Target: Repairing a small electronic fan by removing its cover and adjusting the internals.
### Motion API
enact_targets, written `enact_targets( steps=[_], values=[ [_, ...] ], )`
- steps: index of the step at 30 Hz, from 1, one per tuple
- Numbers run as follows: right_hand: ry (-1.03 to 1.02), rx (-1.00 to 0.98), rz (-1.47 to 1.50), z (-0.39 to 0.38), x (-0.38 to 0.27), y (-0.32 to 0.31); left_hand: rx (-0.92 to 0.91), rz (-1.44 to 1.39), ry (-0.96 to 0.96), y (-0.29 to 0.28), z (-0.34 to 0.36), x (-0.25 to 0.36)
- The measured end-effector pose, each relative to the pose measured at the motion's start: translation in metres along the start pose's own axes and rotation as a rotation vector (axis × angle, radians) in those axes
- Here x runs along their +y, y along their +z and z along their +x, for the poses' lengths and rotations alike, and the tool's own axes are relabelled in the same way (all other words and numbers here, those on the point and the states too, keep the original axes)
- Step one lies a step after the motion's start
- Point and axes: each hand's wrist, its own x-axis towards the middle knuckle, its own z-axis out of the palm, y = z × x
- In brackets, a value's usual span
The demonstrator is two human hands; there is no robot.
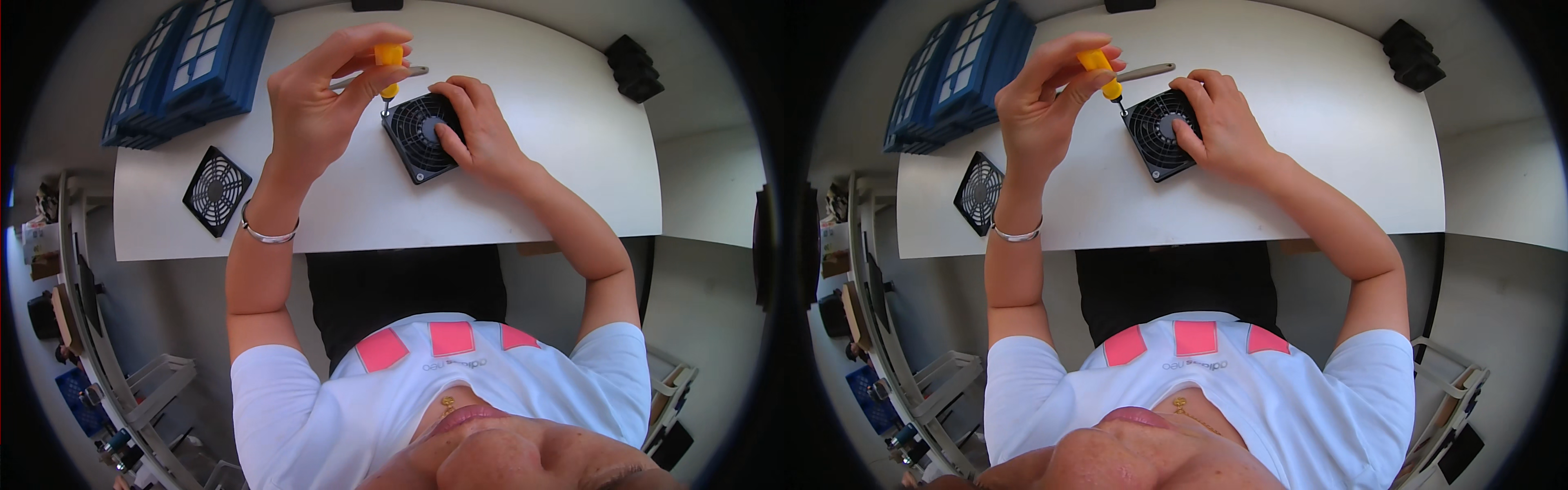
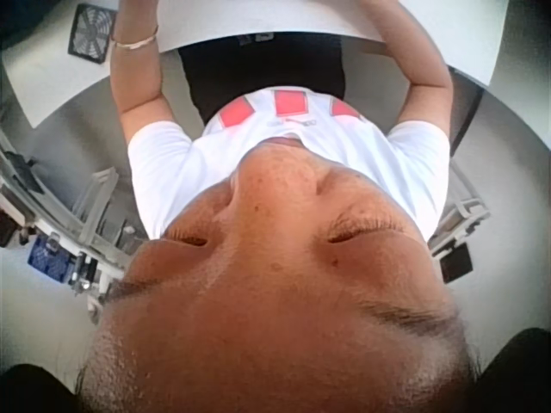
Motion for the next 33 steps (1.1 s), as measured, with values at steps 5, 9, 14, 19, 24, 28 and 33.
enact_targets(
  steps=[5, 9, 14, 19, 24, 28, 33],
  values=[
    [-0.025, -0.107, -0.337, 0.010, -0.023, -0.016, 0.031, 0.036, 0.010, 0.002, 0.009, 0.002],
    [-0.111, -0.160, -0.462, 0.031, -0.034, -0.016, 0.017, 0.075, 0.025, 0.002, 0.016, 0.008],
    [-0.211, -0.120, -0.159, 0.030, -0.029, 0.003, -0.070, 0.296, 0.095, 0.012, 0.026, 0.008],
    [-0.172, -0.087, -0.149, 0.030, -0.031, 0.003, -0.009, 0.205, 0.017, 0.007, 0.019, 0.003],
    [-0.167, -0.164, -0.106, 0.027, -0.022, -0.006, -0.063, 0.121, 0.019, -0.006, 0.014, -0.002],
    [-0.240, -0.404, 0.011, 0.033, -0.012, -0.037, -0.179, -0.113, 0.038, -0.017, 0.013, -0.013],
    [-0.319, -0.573, 0.011, 0.039, 0.002, -0.053, -0.201, -0.151, -0.024, -0.016, 0.008, -0.021]
  ],
)
